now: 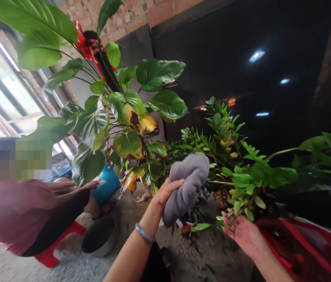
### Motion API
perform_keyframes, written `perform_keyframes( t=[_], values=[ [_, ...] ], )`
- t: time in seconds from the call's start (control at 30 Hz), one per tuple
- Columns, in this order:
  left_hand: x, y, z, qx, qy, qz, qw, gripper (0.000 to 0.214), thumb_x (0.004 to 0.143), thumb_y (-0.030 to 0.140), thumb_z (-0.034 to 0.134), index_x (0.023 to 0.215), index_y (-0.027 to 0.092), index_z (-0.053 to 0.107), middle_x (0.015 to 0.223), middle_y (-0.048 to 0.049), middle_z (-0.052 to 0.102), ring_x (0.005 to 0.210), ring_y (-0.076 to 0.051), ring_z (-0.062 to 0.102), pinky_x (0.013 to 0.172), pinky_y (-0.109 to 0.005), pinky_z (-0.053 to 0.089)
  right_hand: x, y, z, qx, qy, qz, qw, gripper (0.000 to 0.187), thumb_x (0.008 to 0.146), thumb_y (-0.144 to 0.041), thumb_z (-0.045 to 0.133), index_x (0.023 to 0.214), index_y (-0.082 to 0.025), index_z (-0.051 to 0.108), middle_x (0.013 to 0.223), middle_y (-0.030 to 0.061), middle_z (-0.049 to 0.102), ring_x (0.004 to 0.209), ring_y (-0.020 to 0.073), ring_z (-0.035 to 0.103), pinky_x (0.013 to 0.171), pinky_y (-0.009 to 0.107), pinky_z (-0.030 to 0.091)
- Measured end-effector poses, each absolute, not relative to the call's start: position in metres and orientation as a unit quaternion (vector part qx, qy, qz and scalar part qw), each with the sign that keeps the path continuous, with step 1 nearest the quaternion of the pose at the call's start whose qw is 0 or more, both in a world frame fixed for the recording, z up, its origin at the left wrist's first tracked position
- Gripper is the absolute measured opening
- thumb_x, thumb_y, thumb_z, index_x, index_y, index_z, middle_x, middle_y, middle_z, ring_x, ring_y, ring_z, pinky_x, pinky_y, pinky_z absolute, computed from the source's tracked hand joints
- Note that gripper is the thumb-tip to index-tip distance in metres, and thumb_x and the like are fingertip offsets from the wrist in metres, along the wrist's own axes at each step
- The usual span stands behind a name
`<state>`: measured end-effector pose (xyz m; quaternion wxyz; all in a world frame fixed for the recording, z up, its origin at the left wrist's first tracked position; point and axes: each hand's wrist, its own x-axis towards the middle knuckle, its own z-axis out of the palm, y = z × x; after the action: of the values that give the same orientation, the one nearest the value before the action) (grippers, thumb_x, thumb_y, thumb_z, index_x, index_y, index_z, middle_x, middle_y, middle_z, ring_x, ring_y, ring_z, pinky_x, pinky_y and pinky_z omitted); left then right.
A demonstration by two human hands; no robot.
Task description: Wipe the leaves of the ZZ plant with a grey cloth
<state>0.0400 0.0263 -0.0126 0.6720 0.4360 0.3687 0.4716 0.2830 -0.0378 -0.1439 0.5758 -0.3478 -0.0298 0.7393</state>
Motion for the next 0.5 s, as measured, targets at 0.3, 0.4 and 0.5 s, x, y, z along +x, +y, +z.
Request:
perform_keyframes(
  t=[0.3, 0.4, 0.5],
  values=[
    [0.05, -0.009, -0.089, 0.396, 0.446, 0.35, 0.722, 0.026, 0.055, 0.02, 0.075, 0.079, 0.012, 0.07, 0.071, -0.0044, 0.071, 0.069, -0.021, 0.064, 0.075, -0.032, 0.049, 0.282, -0.046, -0.148, -0.357, -0.006, 0.72, 0.595, 0.013, 0.059, -0.021, 0.068, 0.072, -0.02, 0.066, 0.077, 0.0056, 0.073, 0.066, 0.021, 0.065, 0.064, 0.038, 0.051],
    [0.025, -0.02, -0.061, 0.418, 0.399, 0.382, 0.721, 0.032, 0.056, 0.022, 0.076, 0.086, 0.014, 0.07, 0.077, -0.0047, 0.072, 0.074, -0.021, 0.065, 0.078, -0.033, 0.049, 0.287, -0.049, -0.157, -0.357, -0.015, 0.724, 0.59, 0.009, 0.063, -0.023, 0.065, 0.071, -0.02, 0.065, 0.079, 0.0056, 0.073, 0.065, 0.0211, 0.065, 0.067, 0.04, 0.051],
    [-0.002, -0.007, -0.018, 0.332, 0.376, 0.521, 0.691, 0.026, 0.058, 0.012, 0.073, 0.083, 0.015, 0.068, 0.071, -0.001, 0.07, 0.068, -0.017, 0.065, 0.075, -0.028, 0.051, 0.287, -0.047, -0.155, -0.362, -0.004, 0.722, 0.589, 0.01, 0.064, -0.019, 0.063, 0.074, -0.02, 0.065, 0.08, 0.0054, 0.073, 0.063, 0.0193, 0.064, 0.067, 0.038, 0.051]
  ],
)
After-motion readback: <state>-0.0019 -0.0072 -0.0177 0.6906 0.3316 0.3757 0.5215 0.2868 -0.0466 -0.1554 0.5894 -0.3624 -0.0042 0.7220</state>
